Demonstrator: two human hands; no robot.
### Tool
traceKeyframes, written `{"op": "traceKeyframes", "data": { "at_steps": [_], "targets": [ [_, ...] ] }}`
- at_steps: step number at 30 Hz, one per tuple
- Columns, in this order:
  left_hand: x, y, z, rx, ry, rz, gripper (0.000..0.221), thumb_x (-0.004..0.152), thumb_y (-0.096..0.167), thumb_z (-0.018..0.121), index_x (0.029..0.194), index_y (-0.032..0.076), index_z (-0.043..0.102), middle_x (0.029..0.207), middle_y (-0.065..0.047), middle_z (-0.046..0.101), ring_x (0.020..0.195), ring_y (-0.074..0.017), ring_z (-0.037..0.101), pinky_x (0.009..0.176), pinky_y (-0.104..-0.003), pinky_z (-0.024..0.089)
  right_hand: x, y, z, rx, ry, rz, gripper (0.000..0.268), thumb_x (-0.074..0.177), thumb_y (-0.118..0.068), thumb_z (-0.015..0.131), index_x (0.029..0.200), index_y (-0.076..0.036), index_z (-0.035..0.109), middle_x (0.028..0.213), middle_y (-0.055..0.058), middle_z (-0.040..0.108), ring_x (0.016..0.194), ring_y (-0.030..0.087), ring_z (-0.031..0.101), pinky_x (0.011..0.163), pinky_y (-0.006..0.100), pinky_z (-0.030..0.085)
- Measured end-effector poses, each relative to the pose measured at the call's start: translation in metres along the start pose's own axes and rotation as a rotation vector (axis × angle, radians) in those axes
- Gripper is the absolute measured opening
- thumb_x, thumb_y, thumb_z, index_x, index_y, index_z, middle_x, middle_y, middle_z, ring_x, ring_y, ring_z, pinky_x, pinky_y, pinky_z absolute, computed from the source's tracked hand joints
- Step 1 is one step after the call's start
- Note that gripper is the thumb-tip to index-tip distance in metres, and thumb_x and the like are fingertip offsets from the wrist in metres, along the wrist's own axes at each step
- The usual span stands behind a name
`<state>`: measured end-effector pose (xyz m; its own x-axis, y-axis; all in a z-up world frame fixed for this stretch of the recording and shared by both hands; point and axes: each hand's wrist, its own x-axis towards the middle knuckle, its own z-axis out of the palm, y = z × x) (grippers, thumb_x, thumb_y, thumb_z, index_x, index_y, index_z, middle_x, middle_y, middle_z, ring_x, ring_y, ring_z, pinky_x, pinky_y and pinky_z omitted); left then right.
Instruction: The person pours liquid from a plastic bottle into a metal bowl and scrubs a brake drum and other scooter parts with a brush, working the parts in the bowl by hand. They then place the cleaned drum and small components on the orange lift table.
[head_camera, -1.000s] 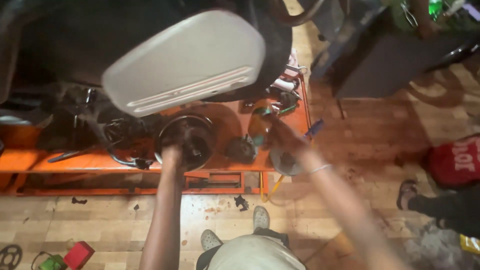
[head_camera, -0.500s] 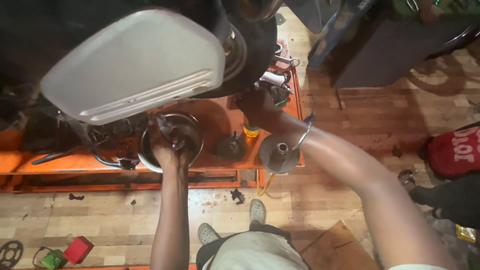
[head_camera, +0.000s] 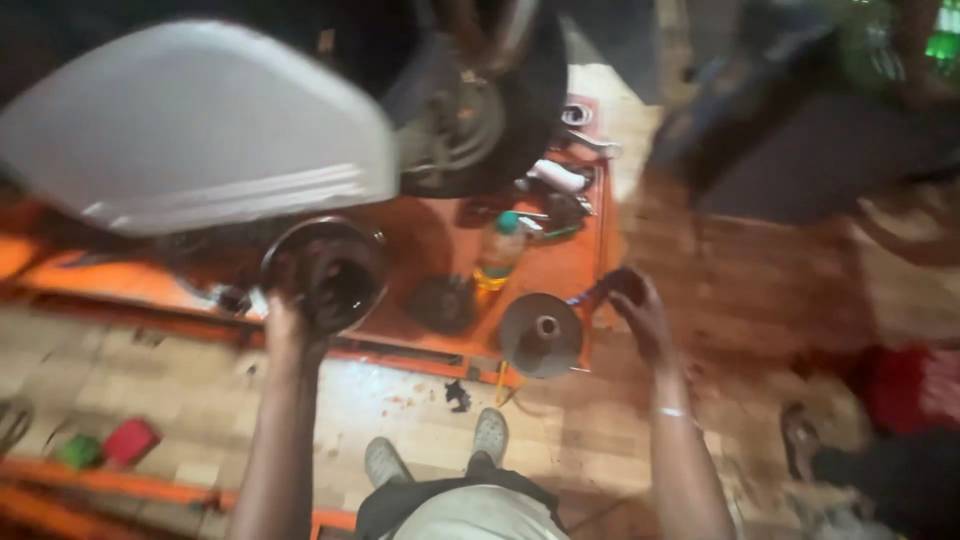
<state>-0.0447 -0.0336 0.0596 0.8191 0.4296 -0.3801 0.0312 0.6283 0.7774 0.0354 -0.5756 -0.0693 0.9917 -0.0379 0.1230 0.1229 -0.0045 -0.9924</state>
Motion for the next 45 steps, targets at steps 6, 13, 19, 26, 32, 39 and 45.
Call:
{"op": "traceKeyframes", "data": {
  "at_steps": [6, 13, 19, 26, 32, 39, 45],
  "targets": [
    [-0.014, -0.021, -0.032, -0.052, -0.190, 0.145, 0.051, 0.093, 0.043, 0.058, 0.133, 0.011, 0.059, 0.122, -0.009, 0.069, 0.112, -0.0249, 0.066, 0.089, -0.051, 0.061, -0.018, -0.021, -0.003, 0.020, -0.349, 0.044, 0.020, 0.101, -0.017, 0.066, 0.115, -0.003, 0.068, 0.114, 0.006, 0.072, 0.109, 0.019, 0.065, 0.101, 0.034, 0.050],
    [-0.086, 0.008, -0.100, -0.217, -0.347, 0.014, 0.051, 0.102, 0.039, 0.055, 0.133, -0.001, 0.064, 0.089, -0.010, 0.070, 0.053, -0.0083, 0.053, 0.044, -0.021, 0.041, -0.041, 0.022, -0.012, 0.003, -0.765, 0.155, 0.025, 0.096, -0.014, 0.070, 0.118, -0.002, 0.066, 0.106, 0.008, 0.071, 0.100, 0.020, 0.066, 0.091, 0.035, 0.054],
    [-0.112, -0.006, -0.191, -0.222, -0.139, 0.070, 0.049, 0.102, 0.038, 0.051, 0.133, 0.002, 0.064, 0.090, -0.009, 0.070, 0.055, -0.0074, 0.050, 0.045, -0.021, 0.040, -0.118, -0.007, 0.112, -0.083, -0.914, 0.281, 0.031, 0.092, -0.012, 0.073, 0.120, -0.001, 0.065, 0.099, 0.009, 0.070, 0.092, 0.020, 0.067, 0.083, 0.036, 0.057],
    [-0.092, -0.072, -0.291, -0.006, 0.276, 0.110, 0.050, 0.097, 0.040, 0.049, 0.131, 0.009, 0.069, 0.094, -0.007, 0.070, 0.063, -0.0088, 0.050, 0.048, -0.023, 0.041, -0.238, -0.116, 0.351, -1.093, -1.162, -0.385, 0.049, 0.098, -0.038, 0.056, 0.140, -0.018, 0.044, 0.091, 0.019, 0.073, 0.080, 0.041, 0.073, 0.070, 0.053, 0.059],
    [-0.104, -0.086, -0.320, 0.016, 0.242, 0.028, 0.072, 0.097, 0.066, 0.036, 0.120, 0.008, 0.073, 0.094, -0.008, 0.074, 0.058, -0.0124, 0.049, 0.042, -0.024, 0.034, -0.266, -0.150, 0.420, -1.255, -1.467, -0.360, 0.030, 0.108, -0.031, 0.043, 0.128, -0.009, 0.043, 0.070, 0.018, 0.069, 0.056, 0.036, 0.068, 0.052, 0.053, 0.057],
    [-0.112, -0.073, -0.342, -0.016, 0.181, 0.001, 0.081, 0.095, 0.071, 0.033, 0.123, 0.007, 0.073, 0.101, -0.006, 0.071, 0.077, -0.0082, 0.061, 0.048, -0.023, 0.040, -0.266, -0.161, 0.442, -1.350, -1.505, -0.302, 0.050, 0.099, -0.014, 0.042, 0.148, -0.014, 0.032, 0.058, 0.012, 0.060, 0.047, 0.028, 0.060, 0.038, 0.041, 0.053],
    [-0.116, -0.062, -0.331, -0.039, 0.167, 0.044, 0.046, 0.103, 0.042, 0.056, 0.129, 0.008, 0.071, 0.096, -0.005, 0.064, 0.071, -0.0072, 0.054, 0.050, -0.022, 0.039, -0.247, -0.152, 0.448, -1.311, -1.371, -0.236, 0.029, 0.112, -0.029, 0.037, 0.123, -0.006, 0.050, 0.062, 0.010, 0.059, 0.048, 0.025, 0.060, 0.040, 0.040, 0.053]
  ]
}}
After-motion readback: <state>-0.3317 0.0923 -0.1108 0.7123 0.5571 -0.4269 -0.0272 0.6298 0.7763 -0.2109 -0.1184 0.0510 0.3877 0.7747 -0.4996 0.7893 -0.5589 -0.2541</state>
